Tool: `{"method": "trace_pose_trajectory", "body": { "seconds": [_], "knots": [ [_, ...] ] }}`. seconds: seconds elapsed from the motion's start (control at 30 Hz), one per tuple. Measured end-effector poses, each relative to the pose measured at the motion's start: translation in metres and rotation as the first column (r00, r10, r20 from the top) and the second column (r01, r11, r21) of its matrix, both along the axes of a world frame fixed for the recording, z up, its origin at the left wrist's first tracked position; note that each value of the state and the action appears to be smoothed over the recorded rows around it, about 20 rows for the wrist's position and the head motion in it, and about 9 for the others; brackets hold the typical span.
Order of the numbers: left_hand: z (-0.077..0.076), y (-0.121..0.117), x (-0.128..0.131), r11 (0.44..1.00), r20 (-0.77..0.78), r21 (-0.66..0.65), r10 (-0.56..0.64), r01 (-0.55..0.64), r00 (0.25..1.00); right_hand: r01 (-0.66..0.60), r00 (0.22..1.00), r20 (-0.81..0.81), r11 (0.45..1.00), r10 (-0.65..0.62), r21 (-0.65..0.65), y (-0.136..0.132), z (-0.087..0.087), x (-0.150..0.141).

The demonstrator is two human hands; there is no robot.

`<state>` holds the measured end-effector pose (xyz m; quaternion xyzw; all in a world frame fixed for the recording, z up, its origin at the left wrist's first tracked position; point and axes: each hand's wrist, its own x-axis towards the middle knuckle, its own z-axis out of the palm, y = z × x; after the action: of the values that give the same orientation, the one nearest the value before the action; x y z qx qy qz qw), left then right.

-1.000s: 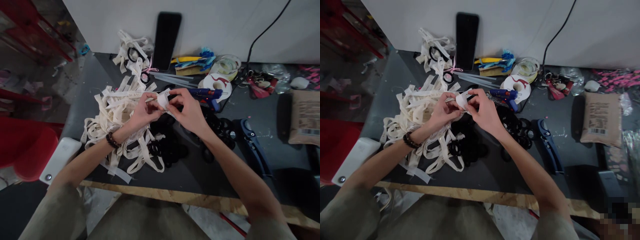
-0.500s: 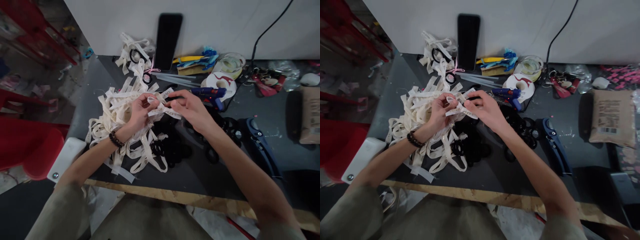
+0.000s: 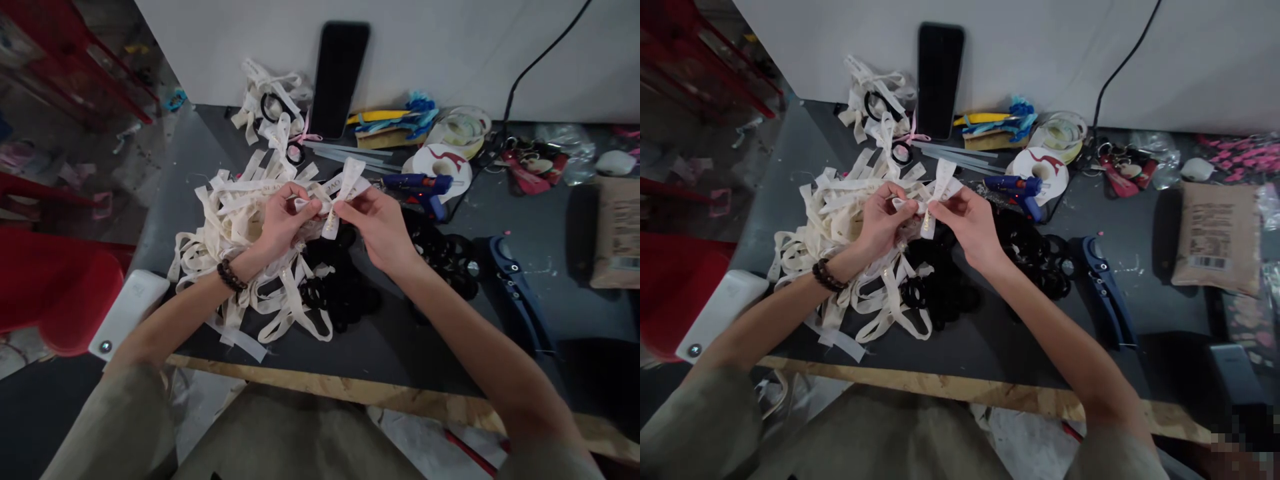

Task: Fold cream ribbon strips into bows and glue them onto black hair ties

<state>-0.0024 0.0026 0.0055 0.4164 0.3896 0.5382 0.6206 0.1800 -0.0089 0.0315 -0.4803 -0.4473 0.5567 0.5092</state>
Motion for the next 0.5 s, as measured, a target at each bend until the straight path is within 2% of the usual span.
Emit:
{"method": "trace_pose_trajectory", "body": {
  "seconds": [0.13, 0.23, 0.37, 0.5],
  "knots": [
    [-0.003, 0.0, -0.001, 0.999, -0.024, -0.03, -0.041, 0.041, 0.999, 0.064, 0.998, 0.009, 0.995, -0.065, 0.082, 0.004, -0.022, -0.002],
    [-0.006, 0.001, 0.0, 0.999, -0.082, -0.032, -0.029, 0.026, 0.996, 0.05, 0.999, 0.013, 0.996, -0.051, 0.079, 0.01, -0.034, 0.002],
    [-0.006, 0.001, 0.001, 0.999, -0.158, 0.011, 0.032, -0.03, 0.987, 0.061, 0.998, 0.012, 0.994, -0.063, 0.093, 0.011, -0.039, 0.006],
    [-0.005, -0.001, 0.001, 1.0, -0.084, -0.012, 0.007, -0.008, 0.996, 0.032, 0.994, 0.096, 0.989, -0.046, 0.147, 0.005, -0.038, 0.004]
  ]
}}
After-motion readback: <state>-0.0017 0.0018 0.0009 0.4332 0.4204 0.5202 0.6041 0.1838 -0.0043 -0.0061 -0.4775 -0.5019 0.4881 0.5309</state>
